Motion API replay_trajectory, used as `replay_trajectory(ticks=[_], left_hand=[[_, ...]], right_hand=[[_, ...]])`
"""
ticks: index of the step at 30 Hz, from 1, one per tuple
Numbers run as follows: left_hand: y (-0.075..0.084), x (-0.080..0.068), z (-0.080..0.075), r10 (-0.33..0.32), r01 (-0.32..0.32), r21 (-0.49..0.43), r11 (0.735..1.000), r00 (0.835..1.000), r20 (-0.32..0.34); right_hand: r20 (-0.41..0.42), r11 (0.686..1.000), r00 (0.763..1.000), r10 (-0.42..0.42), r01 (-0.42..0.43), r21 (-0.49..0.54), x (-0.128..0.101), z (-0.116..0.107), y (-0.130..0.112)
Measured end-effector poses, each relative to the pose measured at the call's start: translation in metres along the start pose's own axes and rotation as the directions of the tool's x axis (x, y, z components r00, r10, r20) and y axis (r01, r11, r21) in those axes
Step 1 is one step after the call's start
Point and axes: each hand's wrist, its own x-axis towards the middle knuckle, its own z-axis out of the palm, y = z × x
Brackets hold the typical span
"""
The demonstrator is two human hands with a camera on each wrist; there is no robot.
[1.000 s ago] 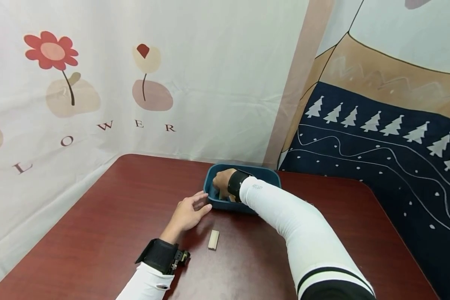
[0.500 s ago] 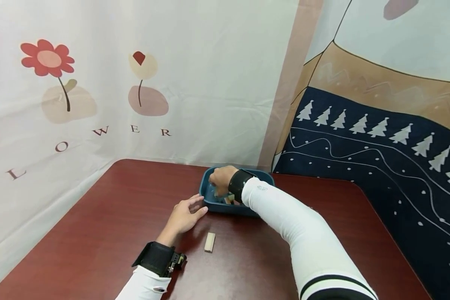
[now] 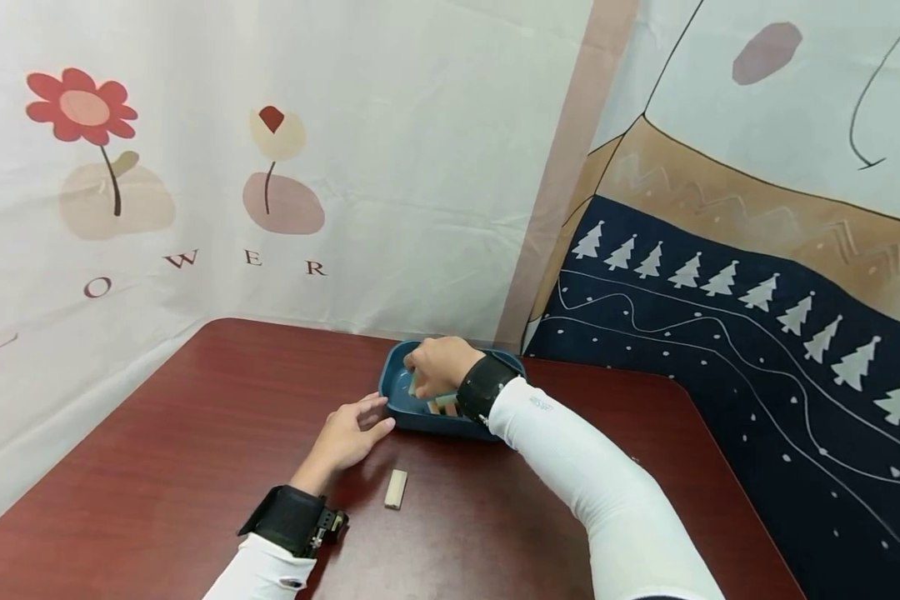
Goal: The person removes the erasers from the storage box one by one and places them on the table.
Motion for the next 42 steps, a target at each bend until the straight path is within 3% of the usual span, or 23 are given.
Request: replay_trajectory(ticks=[11, 20, 34, 42], left_hand=[[-0.004, 0.0, -0.002, -0.002, 0.002, 0.006, 1.0, 1.0, 0.01], [0.0, 0.003, -0.005, 0.001, -0.001, -0.015, 1.0, 1.0, 0.008], [-0.002, 0.007, -0.004, -0.003, 0.003, 0.035, 0.999, 1.0, 0.013], [-0.004, 0.008, -0.003, -0.008, 0.007, 0.048, 0.999, 1.0, 0.017]], right_hand=[[-0.093, 0.998, 0.995, -0.049, 0.053, 0.045, -0.025, 0.007, -0.014], [-0.202, 0.99, 0.973, -0.112, 0.127, 0.063, -0.041, 0.018, -0.022], [-0.208, 0.986, 0.972, -0.11, 0.133, 0.1, -0.057, 0.04, -0.042], [-0.14, 0.958, 0.986, -0.085, 0.119, 0.261, -0.063, 0.058, -0.053]])
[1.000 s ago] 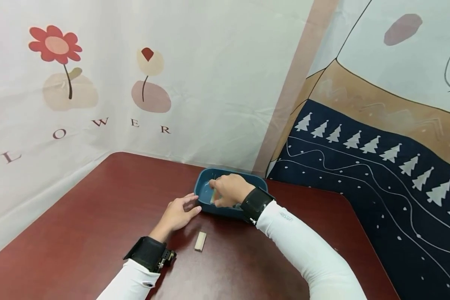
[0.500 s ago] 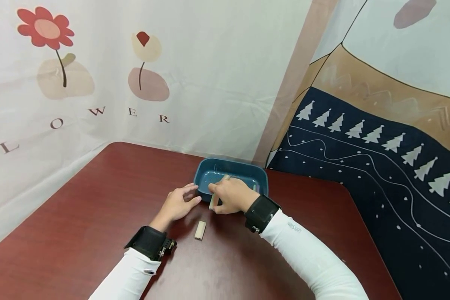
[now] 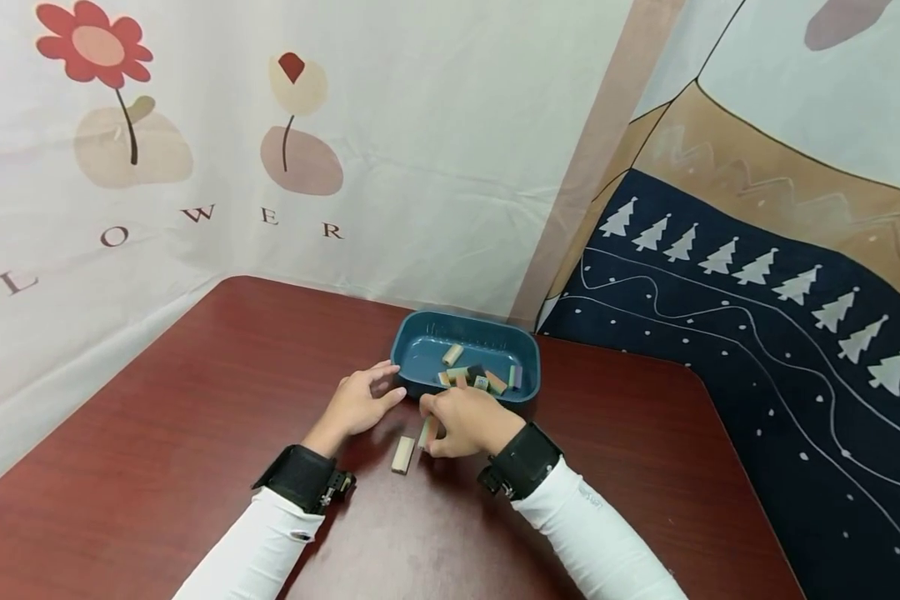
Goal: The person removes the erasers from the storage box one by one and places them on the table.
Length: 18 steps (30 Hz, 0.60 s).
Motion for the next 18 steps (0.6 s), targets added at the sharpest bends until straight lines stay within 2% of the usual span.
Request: replay_trajectory(ticks=[10, 18], left_hand=[[0.002, 0.001, 0.0, 0.003, -0.003, -0.005, 1.0, 1.0, 0.002], [0.002, 0.0, -0.001, 0.023, -0.023, -0.006, 1.0, 1.0, -0.004]], right_hand=[[-0.027, 0.993, 0.998, 0.049, -0.046, 0.106, -0.01, 0.012, -0.007], [-0.022, 0.991, 0.996, 0.09, -0.088, 0.096, -0.013, 0.021, -0.013]])
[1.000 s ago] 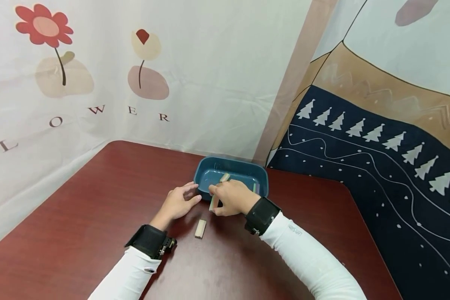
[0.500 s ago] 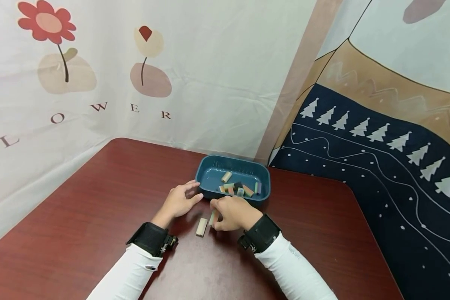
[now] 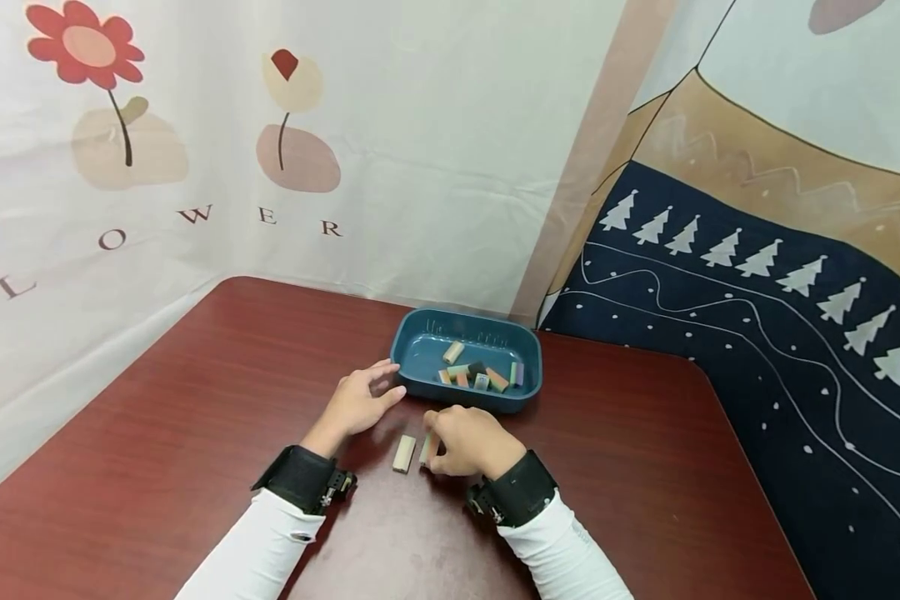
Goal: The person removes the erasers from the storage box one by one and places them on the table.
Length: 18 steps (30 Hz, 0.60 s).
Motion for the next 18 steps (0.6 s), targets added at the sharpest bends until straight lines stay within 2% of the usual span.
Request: replay_trajectory(ticks=[8, 18], left_hand=[[0.002, 0.0, 0.0, -0.028, 0.028, -0.019, 0.999, 1.0, 0.002], [0.001, 0.0, 0.0, -0.034, 0.034, 0.003, 0.999, 0.999, 0.013]], right_hand=[[0.014, 0.996, 0.999, 0.034, -0.032, -0.078, 0.003, 0.01, 0.002], [0.021, 0.996, 0.999, 0.043, -0.041, -0.074, 0.005, 0.013, 0.0]])
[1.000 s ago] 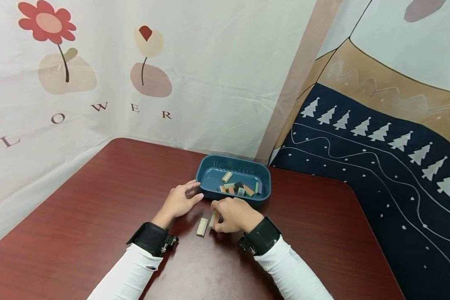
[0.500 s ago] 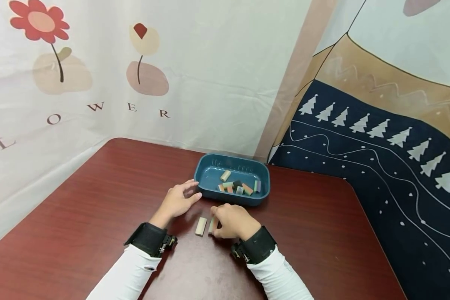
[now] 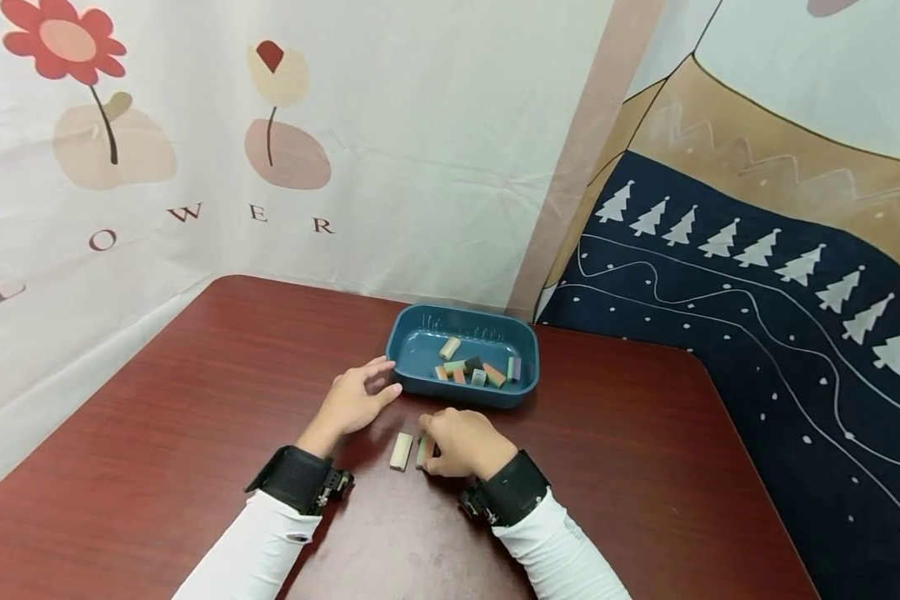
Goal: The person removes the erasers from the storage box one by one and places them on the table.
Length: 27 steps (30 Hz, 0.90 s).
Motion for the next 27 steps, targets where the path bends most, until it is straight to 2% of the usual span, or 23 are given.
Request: replay_trajectory(ticks=[9, 15, 19, 23, 27], left_hand=[[0.001, 0.001, -0.001, 0.003, -0.003, 0.003, 1.0, 1.0, -0.001], [-0.002, -0.002, -0.005, 0.002, -0.001, 0.014, 1.0, 1.0, -0.008], [-0.003, -0.003, -0.007, 0.0, 0.001, 0.01, 1.0, 1.0, -0.01], [-0.002, -0.001, -0.002, 0.007, -0.007, 0.001, 1.0, 1.0, 0.003], [-0.002, -0.002, -0.001, 0.018, -0.018, 0.002, 1.0, 1.0, 0.008]], right_hand=[[0.02, 1.0, 1.0, 0.021, -0.022, 0.016, -0.001, 0.0, -0.001], [-0.002, 1.0, 1.0, -0.011, 0.011, 0.018, 0.0, -0.005, -0.002], [-0.054, 0.999, 0.998, -0.025, 0.027, 0.036, 0.001, -0.011, -0.001], [-0.127, 0.997, 0.992, -0.01, 0.02, 0.08, -0.001, -0.017, 0.006], [-0.197, 0.999, 0.98, -0.011, 0.021, 0.049, 0.002, -0.024, 0.014]])
